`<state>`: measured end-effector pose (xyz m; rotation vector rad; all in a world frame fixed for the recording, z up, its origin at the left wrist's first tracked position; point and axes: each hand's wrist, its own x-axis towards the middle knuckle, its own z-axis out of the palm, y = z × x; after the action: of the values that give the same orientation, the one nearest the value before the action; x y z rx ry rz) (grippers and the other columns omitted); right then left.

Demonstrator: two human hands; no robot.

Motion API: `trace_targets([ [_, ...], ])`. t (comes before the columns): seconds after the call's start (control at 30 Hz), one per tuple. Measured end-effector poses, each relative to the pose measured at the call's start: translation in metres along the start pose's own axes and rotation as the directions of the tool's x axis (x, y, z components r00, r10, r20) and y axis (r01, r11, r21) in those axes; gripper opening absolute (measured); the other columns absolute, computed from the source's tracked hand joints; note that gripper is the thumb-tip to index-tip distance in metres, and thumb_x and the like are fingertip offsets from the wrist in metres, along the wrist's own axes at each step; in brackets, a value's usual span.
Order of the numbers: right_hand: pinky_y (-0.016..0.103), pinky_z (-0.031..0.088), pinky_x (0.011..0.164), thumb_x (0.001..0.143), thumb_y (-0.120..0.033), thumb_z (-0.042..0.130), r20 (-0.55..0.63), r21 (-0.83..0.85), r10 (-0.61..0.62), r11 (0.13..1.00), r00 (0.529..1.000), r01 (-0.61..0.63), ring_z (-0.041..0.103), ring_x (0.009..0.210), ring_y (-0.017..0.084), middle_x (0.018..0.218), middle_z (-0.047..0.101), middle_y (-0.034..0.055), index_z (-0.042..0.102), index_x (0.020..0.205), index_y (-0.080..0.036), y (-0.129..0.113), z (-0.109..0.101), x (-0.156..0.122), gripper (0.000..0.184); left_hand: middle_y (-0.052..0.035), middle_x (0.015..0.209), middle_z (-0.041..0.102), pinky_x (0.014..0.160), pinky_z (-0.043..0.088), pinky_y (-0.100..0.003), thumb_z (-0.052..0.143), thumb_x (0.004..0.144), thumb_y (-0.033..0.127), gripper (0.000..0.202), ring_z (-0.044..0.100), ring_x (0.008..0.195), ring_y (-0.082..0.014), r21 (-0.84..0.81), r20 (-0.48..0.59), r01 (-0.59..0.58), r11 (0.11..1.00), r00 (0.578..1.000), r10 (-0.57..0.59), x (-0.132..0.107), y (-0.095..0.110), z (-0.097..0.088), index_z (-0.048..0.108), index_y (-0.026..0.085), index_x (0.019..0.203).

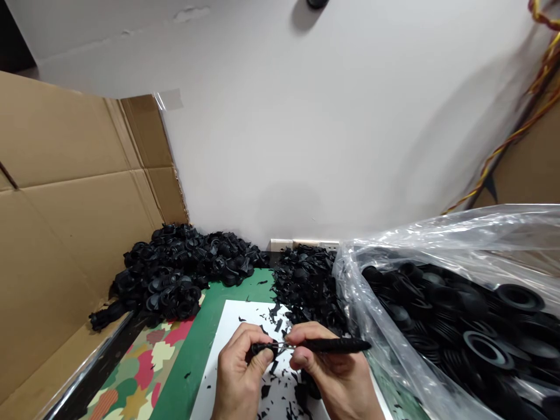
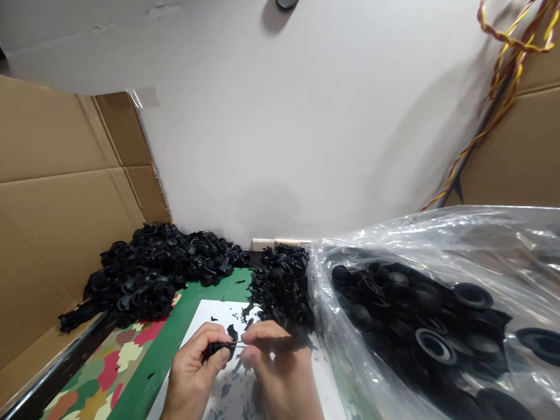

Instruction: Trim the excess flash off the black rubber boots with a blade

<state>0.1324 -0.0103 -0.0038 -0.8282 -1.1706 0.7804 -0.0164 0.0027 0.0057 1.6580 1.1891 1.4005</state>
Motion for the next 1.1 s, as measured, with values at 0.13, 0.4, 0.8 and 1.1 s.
trace_targets([
  [0.13, 0.025, 0.051, 0.060, 0.082, -0.035, 0.063, 0.076, -0.093, -0.193, 0.975, 0.978, 0.200, 0.063, 0.065, 0.017, 0.072, 0.066, 0.0035, 0.068, 0.080, -0.022, 0.000, 0.002, -0.001, 0.014, -0.0011, 0.071, 0.061, 0.061, 0.045, -0.025, 0.065, 0.072, 0.020, 0.004, 0.056, 0.067, -0.0176, 0.017, 0.012, -0.007, 1.000, 1.000, 0.006, -0.003, -0.005, 0.000, 0.067, 0.020, 0.069],
  [0.4, 0.025, 0.049, 0.053, 0.084, -0.022, 0.059, -0.002, -0.300, -0.323, 0.903, 0.946, 0.307, 0.062, 0.060, 0.016, 0.073, 0.066, 0.0043, 0.066, 0.081, -0.022, 0.002, -0.012, 0.004, 0.007, -0.0020, 0.074, 0.063, 0.064, 0.046, -0.025, 0.066, 0.071, 0.021, 0.003, 0.058, 0.072, -0.0190, 0.015, 0.028, -0.009, 1.000, 1.000, 0.008, -0.002, -0.006, 0.001, 0.068, 0.021, 0.071],
  [0.8, 0.023, 0.046, 0.051, 0.066, -0.040, 0.075, -0.074, 0.205, 0.286, 0.942, 0.955, -0.266, 0.057, 0.049, 0.013, 0.057, 0.064, -0.0001, 0.071, 0.071, -0.019, -0.013, 0.003, 0.002, 0.022, -0.0021, 0.077, 0.061, 0.064, 0.046, -0.025, 0.066, 0.069, 0.016, 0.008, 0.057, 0.073, -0.0189, -0.007, 0.058, 0.004, 1.000, 0.998, -0.003, -0.003, -0.009, 0.001, 0.069, 0.021, 0.075],
  [1.1, 0.026, 0.050, 0.053, 0.063, -0.039, 0.077, -0.038, 0.261, 0.336, 0.913, 0.941, -0.315, 0.057, 0.048, 0.014, 0.057, 0.063, -0.0007, 0.070, 0.070, -0.019, -0.011, 0.011, -0.001, 0.023, -0.0025, 0.076, 0.057, 0.058, 0.045, -0.025, 0.068, 0.068, 0.016, 0.008, 0.056, 0.068, -0.0180, -0.080, 0.122, 0.100, 0.992, 0.988, -0.089, -0.006, -0.008, 0.005, 0.070, 0.018, 0.076],
])
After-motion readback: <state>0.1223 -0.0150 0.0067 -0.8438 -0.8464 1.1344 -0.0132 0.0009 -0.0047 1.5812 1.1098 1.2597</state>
